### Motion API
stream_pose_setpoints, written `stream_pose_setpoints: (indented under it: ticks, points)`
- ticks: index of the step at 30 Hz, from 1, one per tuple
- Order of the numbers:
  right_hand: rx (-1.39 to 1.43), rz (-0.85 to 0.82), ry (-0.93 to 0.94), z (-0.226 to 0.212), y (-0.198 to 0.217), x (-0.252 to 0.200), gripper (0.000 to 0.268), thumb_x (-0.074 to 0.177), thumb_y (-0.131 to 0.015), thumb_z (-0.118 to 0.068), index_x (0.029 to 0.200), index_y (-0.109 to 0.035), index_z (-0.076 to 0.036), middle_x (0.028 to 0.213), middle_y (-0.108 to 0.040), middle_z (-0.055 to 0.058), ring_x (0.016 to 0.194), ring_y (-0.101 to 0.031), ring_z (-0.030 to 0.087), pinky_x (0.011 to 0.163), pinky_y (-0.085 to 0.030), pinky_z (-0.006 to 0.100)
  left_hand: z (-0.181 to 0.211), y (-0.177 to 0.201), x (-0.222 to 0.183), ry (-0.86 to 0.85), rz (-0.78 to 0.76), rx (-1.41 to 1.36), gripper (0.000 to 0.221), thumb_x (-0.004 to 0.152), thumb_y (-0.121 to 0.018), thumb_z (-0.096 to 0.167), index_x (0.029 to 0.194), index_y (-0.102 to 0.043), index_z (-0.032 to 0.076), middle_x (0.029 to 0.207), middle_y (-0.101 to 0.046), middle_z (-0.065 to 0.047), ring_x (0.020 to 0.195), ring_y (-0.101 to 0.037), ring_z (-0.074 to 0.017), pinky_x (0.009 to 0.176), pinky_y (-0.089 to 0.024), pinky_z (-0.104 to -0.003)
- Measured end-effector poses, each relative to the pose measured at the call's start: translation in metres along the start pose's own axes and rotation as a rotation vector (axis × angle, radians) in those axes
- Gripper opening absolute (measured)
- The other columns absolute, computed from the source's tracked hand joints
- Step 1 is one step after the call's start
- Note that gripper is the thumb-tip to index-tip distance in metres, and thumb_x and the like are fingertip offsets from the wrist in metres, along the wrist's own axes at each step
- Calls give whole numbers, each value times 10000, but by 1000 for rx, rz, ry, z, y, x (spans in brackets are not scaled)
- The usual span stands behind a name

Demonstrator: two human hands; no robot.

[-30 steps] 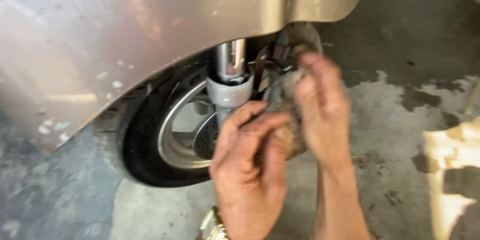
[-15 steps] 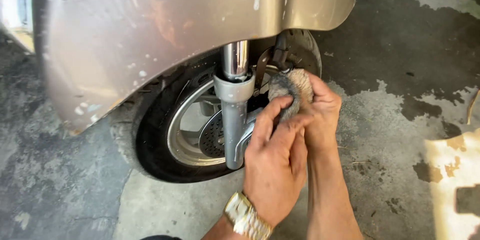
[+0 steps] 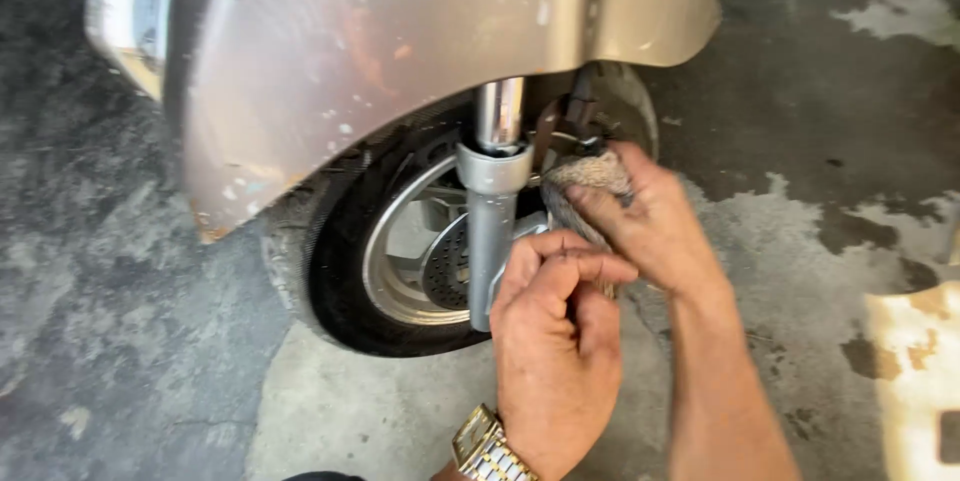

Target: The person cleans a silver scooter using a cloth. They wipe the front fender, the front wheel, the brake caliper, the suspension fork, the handlebars, and the seat.

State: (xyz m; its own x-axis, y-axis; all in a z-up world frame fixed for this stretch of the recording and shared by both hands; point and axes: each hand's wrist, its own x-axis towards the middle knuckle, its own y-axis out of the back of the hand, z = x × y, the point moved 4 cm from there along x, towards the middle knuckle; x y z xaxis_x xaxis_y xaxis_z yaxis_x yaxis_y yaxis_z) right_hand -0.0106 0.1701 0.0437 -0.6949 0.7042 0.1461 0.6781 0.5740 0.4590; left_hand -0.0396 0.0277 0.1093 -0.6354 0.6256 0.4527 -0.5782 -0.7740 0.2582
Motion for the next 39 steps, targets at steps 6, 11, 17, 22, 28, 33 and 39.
stream_pose_setpoints:
  ticks: [6,11,17,22,28,33,39]
  points:
    - [-44,198,111,29,-5,8,242,756,-636,-147,976,-579,-63,806,-600,1,703,-510,102,635,-419,249,-27,-24,-6,120,-121,45,281,650,-455,-13,775,-655,140,868,-563,-66,827,-594,-215,839,-455,-309]
    - [-192,474,-299,6,-10,-8,490,598,-550,-293,1078,-588,-205,627,-572,75,565,-516,220,626,-448,300,-35,-17,-3,362,52,-47,258,647,-464,16,631,-662,180,734,-611,19,792,-565,-114,802,-435,-223]
    - [-295,470,-210,-15,-13,-9,516,649,-536,-220,1152,-551,-107,715,-616,103,452,-496,230,569,-433,358,-34,8,7,349,31,-75,228,656,-483,53,648,-674,178,736,-576,22,746,-561,-90,758,-470,-211]
    - [-463,345,-172,-14,-13,9,304,676,-510,-231,934,-538,-73,663,-569,134,591,-496,372,605,-409,420,-37,2,17,360,52,-124,233,643,-463,38,641,-648,180,761,-588,20,718,-594,-92,717,-500,-222]
    - [-605,418,-173,2,-14,-11,555,726,-575,-382,1195,-516,-91,956,-631,168,856,-587,367,734,-436,430,-24,17,3,341,12,-103,236,628,-460,35,610,-639,187,752,-603,31,706,-622,-124,716,-502,-255]
    - [-518,454,-154,-18,-16,-11,244,723,-561,-242,868,-527,-49,629,-498,97,564,-337,267,562,-390,397,-24,23,8,160,62,-109,221,656,-484,8,707,-630,166,842,-598,-27,747,-616,-158,718,-523,-283]
    - [-610,349,-115,-25,-18,-1,525,729,-640,-277,1140,-558,39,998,-629,186,827,-595,318,755,-431,424,-28,16,6,234,-89,-72,254,666,-443,39,657,-644,196,826,-599,4,786,-611,-150,779,-490,-280]
